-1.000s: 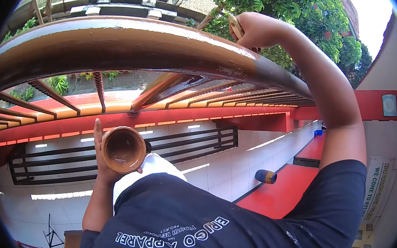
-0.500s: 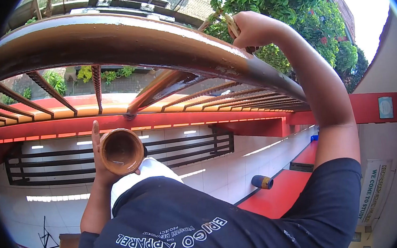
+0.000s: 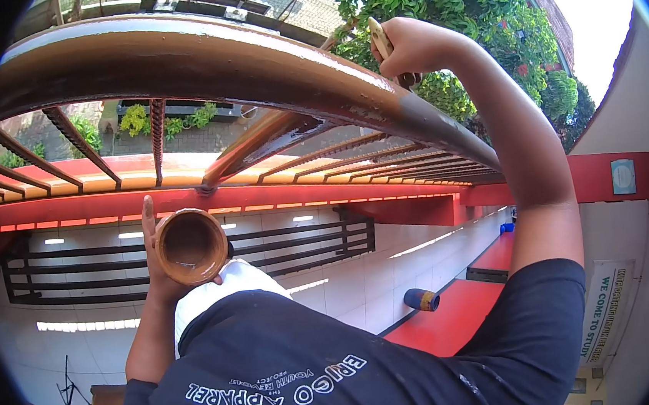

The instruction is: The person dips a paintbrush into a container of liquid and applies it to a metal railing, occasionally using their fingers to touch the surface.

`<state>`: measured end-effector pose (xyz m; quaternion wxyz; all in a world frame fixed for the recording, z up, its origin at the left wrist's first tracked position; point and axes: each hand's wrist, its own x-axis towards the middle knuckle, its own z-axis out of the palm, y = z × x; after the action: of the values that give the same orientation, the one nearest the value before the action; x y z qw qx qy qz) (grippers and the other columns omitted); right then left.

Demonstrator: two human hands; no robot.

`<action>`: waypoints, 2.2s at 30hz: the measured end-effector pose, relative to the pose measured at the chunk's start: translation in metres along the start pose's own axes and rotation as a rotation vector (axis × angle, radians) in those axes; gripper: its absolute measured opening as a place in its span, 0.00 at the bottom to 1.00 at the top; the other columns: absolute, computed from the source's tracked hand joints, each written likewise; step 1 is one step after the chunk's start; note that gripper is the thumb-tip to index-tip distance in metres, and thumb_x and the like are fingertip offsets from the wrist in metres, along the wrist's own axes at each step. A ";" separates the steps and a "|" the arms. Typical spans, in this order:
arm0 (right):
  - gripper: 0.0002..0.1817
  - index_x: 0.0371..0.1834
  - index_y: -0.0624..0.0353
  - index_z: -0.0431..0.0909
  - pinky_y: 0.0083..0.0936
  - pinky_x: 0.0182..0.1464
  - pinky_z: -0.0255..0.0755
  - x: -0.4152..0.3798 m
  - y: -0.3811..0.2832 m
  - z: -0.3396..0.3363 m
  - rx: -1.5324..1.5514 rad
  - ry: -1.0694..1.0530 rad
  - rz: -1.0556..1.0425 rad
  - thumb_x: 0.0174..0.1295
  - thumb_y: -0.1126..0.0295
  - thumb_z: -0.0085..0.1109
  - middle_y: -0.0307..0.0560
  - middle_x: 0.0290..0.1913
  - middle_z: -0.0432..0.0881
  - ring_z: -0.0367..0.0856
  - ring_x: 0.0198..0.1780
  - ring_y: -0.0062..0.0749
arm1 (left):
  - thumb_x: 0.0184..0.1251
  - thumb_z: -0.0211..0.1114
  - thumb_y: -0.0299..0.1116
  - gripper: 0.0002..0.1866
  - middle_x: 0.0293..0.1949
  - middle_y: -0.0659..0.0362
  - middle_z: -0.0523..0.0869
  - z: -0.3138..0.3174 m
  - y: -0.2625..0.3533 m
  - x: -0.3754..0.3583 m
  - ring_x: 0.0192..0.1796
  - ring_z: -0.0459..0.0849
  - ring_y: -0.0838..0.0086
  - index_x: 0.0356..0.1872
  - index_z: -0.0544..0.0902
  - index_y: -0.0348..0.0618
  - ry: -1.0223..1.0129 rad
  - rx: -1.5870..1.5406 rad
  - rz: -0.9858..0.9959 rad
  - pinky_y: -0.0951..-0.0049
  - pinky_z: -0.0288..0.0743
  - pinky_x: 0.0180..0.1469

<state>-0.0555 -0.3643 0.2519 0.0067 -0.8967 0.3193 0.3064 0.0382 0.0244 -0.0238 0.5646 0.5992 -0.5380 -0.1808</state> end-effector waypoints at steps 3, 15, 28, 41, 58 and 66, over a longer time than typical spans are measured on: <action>0.18 0.35 0.67 0.80 0.35 0.35 0.76 -0.002 0.001 0.001 -0.083 -0.052 0.073 0.49 0.63 0.70 0.54 0.27 0.84 0.83 0.30 0.37 | 0.34 0.85 0.56 0.60 0.47 0.63 0.86 -0.002 0.001 0.000 0.53 0.83 0.70 0.69 0.62 0.40 0.007 0.023 0.029 0.55 0.40 0.80; 0.12 0.32 0.66 0.77 0.27 0.28 0.76 -0.005 0.016 -0.009 -0.098 0.005 0.084 0.48 0.72 0.68 0.45 0.24 0.81 0.82 0.25 0.27 | 0.40 0.78 0.64 0.46 0.47 0.60 0.85 0.002 -0.001 -0.009 0.71 0.66 0.58 0.58 0.77 0.45 -0.016 -0.165 -0.153 0.47 0.24 0.80; 0.10 0.36 0.60 0.80 0.25 0.37 0.74 0.018 0.021 0.034 0.495 0.076 -0.100 0.55 0.68 0.70 0.37 0.33 0.83 0.80 0.34 0.20 | 0.27 0.89 0.50 0.79 0.49 0.58 0.85 -0.003 -0.004 -0.012 0.53 0.83 0.71 0.74 0.38 0.31 0.073 -0.045 0.001 0.63 0.61 0.71; 0.13 0.40 0.62 0.83 0.33 0.45 0.75 0.030 0.013 0.047 0.313 -0.158 -0.183 0.55 0.67 0.70 0.45 0.37 0.87 0.83 0.37 0.32 | 0.35 0.85 0.55 0.51 0.47 0.59 0.84 0.010 -0.003 -0.019 0.54 0.82 0.67 0.62 0.73 0.39 0.161 0.047 -0.050 0.50 0.33 0.81; 0.13 0.39 0.62 0.83 0.33 0.45 0.75 0.034 0.010 0.038 0.114 -0.148 -0.237 0.54 0.67 0.69 0.48 0.36 0.87 0.84 0.37 0.35 | 0.40 0.80 0.62 0.46 0.47 0.55 0.84 0.030 0.002 -0.026 0.70 0.65 0.52 0.58 0.77 0.41 0.208 0.056 -0.112 0.46 0.32 0.80; 0.13 0.38 0.62 0.83 0.33 0.45 0.75 0.035 0.007 0.036 0.029 -0.139 -0.257 0.54 0.67 0.69 0.49 0.35 0.87 0.84 0.37 0.36 | 0.38 0.78 0.65 0.50 0.53 0.51 0.80 0.037 -0.002 -0.032 0.72 0.63 0.51 0.61 0.74 0.40 0.272 0.070 -0.111 0.46 0.39 0.80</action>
<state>-0.0575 -0.3825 0.2044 0.0810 -0.9067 0.2049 0.3598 -0.0026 0.0336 -0.0486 0.6003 0.6662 -0.4286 -0.1100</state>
